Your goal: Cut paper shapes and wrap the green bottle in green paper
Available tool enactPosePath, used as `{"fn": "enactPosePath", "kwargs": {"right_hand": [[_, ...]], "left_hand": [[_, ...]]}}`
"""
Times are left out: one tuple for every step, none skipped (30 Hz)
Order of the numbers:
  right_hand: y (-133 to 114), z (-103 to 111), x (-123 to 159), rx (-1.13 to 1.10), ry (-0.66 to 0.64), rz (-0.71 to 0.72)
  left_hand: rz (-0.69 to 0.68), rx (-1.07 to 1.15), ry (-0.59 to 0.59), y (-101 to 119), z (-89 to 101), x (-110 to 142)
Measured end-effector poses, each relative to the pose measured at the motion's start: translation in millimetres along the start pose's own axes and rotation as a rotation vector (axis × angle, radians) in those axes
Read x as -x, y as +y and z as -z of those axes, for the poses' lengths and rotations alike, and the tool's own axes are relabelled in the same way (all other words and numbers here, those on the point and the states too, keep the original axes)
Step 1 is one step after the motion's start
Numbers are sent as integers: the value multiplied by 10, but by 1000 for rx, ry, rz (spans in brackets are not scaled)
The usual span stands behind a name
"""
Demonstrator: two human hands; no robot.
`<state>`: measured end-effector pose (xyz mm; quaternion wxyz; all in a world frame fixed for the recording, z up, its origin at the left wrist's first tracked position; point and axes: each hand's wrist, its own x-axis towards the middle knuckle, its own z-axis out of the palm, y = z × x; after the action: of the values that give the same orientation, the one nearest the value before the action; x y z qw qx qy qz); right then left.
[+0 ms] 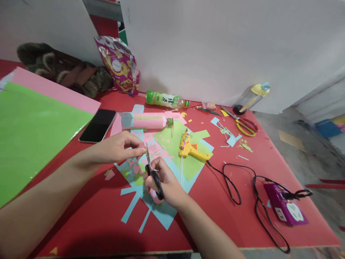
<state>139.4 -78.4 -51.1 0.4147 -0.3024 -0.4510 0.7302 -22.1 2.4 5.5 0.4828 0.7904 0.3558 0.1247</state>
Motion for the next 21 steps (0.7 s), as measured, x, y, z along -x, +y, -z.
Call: {"fn": "enactPosePath", "kwargs": {"right_hand": [[-5, -3, -1, 11, 1, -1], [-10, -6, -1, 20, 1, -1], [-13, -8, -1, 28, 0, 1], [-14, -10, -1, 34, -1, 5], [-15, -10, -1, 38, -3, 10], [-16, -11, 0, 40, -4, 14], [-17, -12, 1, 41, -6, 18], [-18, -13, 2, 42, -7, 20], [-20, -14, 4, 44, -8, 21], [-21, -15, 5, 44, -8, 21], [-23, -16, 6, 44, -4, 21], [-24, -16, 6, 42, -1, 19], [-24, -16, 6, 40, 3, 17], [-24, -16, 5, 38, 4, 15], [-23, -15, 4, 36, 5, 14], [-21, -14, 2, 35, 6, 13], [-19, -14, -1, 35, 7, 11], [-18, -14, -3, 33, 7, 11], [-17, -15, -6, 31, 6, 11], [-17, -15, -8, 30, 7, 11], [-17, -16, -9, 28, 6, 10]], "left_hand": [[10, 0, -6, -4, 3, 4], [18, 1, -12, -7, 6, 9], [24, 3, -18, -9, 10, 14], [28, 5, -22, -9, 14, 19], [29, 7, -26, -7, 19, 23], [31, 11, -29, -3, 23, 28], [35, 14, -31, 1, 26, 31], [40, 18, -32, 5, 29, 34], [45, 22, -32, 9, 32, 35], [49, 25, -32, 13, 33, 37], [53, 30, -31, 17, 34, 37], [53, 36, -30, 20, 34, 37], [51, 44, -32, 23, 33, 37], [48, 52, -32, 25, 31, 36], [43, 61, -33, 27, 28, 35], [37, 68, -33, 28, 25, 34], [30, 75, -32, 28, 22, 33], [23, 82, -30, 28, 19, 31], [20, 88, -29, 27, 17, 30], [18, 93, -27, 26, 15, 29], [18, 97, -24, 25, 14, 29]]}}
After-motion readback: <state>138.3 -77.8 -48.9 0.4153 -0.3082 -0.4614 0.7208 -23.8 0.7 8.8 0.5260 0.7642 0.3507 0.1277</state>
